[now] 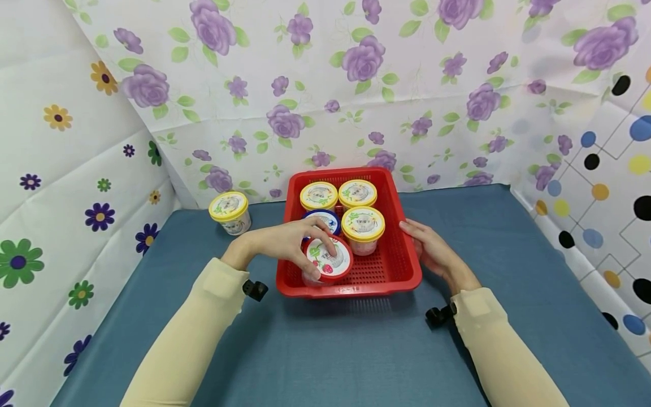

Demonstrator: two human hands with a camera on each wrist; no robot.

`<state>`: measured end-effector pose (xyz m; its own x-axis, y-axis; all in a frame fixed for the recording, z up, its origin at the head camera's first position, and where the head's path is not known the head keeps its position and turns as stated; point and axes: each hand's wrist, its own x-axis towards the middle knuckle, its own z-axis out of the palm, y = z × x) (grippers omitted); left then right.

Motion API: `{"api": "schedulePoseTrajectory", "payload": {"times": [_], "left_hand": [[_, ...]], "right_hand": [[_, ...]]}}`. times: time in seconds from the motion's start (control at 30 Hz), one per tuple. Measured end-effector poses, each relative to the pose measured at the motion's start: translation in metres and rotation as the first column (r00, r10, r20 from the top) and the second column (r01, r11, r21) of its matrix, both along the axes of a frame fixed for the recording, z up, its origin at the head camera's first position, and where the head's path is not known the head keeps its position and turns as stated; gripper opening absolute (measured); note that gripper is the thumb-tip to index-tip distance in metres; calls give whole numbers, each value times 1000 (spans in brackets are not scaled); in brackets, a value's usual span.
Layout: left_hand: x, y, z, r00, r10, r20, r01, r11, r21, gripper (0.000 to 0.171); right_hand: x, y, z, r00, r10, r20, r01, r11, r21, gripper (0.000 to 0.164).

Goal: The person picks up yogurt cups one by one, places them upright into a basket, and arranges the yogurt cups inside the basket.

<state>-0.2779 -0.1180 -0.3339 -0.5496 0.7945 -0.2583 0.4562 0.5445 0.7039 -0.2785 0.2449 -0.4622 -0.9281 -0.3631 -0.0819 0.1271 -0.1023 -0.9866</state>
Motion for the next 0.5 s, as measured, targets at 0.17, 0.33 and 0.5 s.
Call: {"api": "schedulePoseTrajectory", "payload": {"times": [0.17,0.33,0.5], "left_hand": [[-1,1,-3,1000,-11,-2,11,1000,-24,41],[-2,1,-5,1000,-7,18,7,1000,-29,38],[-1,1,-8,1000,-5,22,6,999,-47,36]], "right_hand": [[0,1,0,1000,4,1,-4,1000,3,58],[-1,1,-1,1000,5,1,-5,1000,7,58],[-1,1,-1,1000,9,7,-9,1000,1,59]]}}
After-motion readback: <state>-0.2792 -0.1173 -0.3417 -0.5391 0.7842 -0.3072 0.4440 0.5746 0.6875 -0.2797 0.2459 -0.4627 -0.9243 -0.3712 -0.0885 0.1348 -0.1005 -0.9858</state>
